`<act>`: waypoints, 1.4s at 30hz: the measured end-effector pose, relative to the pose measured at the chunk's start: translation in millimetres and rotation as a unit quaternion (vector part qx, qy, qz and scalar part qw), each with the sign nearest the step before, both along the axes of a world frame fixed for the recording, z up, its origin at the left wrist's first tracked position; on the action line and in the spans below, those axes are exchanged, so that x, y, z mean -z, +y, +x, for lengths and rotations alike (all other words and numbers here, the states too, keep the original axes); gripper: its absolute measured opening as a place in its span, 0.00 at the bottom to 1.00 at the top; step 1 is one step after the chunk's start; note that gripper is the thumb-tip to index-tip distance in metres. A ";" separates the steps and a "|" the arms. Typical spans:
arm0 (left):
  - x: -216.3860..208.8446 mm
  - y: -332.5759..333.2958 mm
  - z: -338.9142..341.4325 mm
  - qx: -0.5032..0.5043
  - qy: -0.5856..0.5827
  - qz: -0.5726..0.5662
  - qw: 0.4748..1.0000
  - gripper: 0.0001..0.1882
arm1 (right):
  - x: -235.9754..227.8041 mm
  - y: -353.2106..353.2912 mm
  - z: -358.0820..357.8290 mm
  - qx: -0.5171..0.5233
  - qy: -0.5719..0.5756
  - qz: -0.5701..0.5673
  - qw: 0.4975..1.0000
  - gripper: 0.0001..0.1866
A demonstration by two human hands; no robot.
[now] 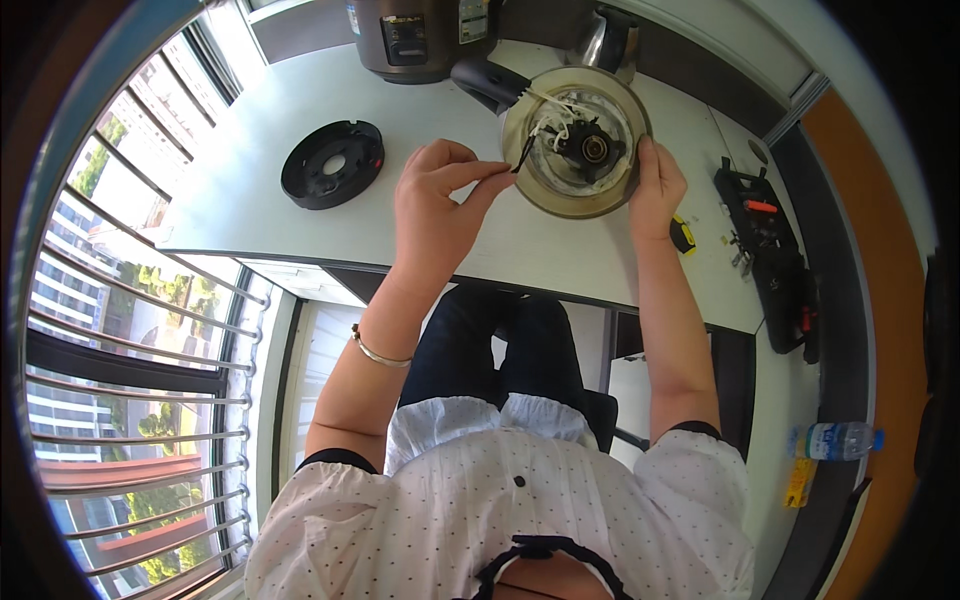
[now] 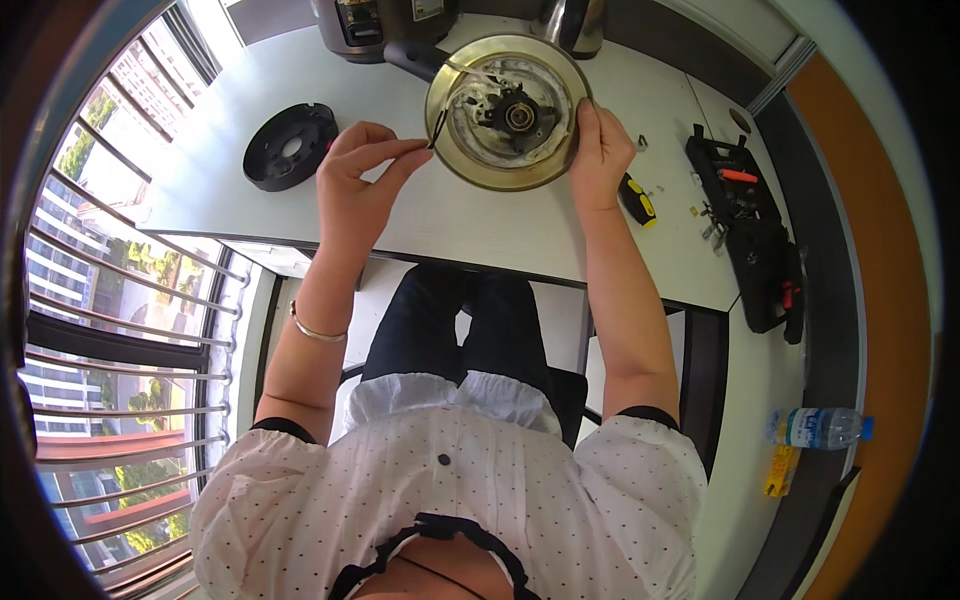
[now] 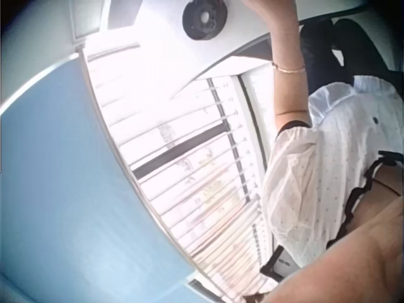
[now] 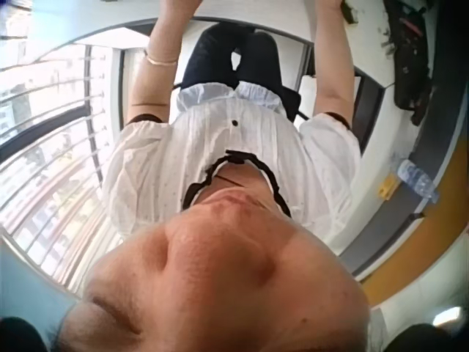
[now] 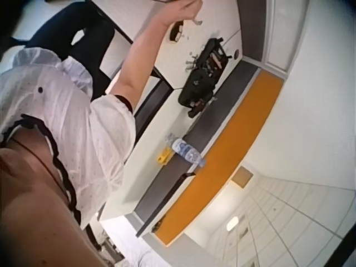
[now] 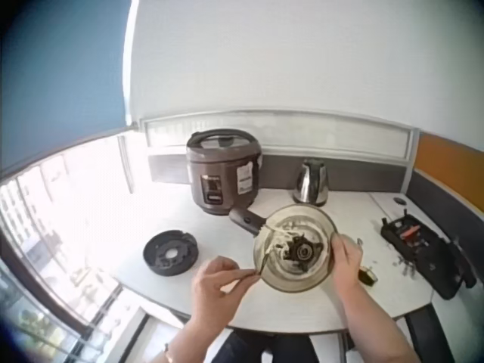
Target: The person assembles an electric kettle by hand, inserting internal components into the base, attaching the main kettle body, and securing the base plate with screws using a screwdriver.
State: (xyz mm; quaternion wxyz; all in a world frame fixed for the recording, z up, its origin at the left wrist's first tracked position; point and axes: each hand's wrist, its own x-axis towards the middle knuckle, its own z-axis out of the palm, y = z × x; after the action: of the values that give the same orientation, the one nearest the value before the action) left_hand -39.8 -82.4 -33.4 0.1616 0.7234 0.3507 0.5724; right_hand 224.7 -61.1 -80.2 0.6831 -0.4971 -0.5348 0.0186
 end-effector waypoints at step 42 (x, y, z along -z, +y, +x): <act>-8.8 -15.9 9.9 -0.013 0.013 -0.032 0.999 0.07 | -19.9 -12.8 -23.9 -0.001 -0.092 0.035 0.995 0.11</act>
State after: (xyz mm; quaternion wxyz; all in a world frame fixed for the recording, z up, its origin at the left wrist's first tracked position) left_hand -29.9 -98.3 -24.6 0.1724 0.7206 0.3799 0.5538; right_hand 200.7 -73.9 -60.3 0.6476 -0.4719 -0.5965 -0.0451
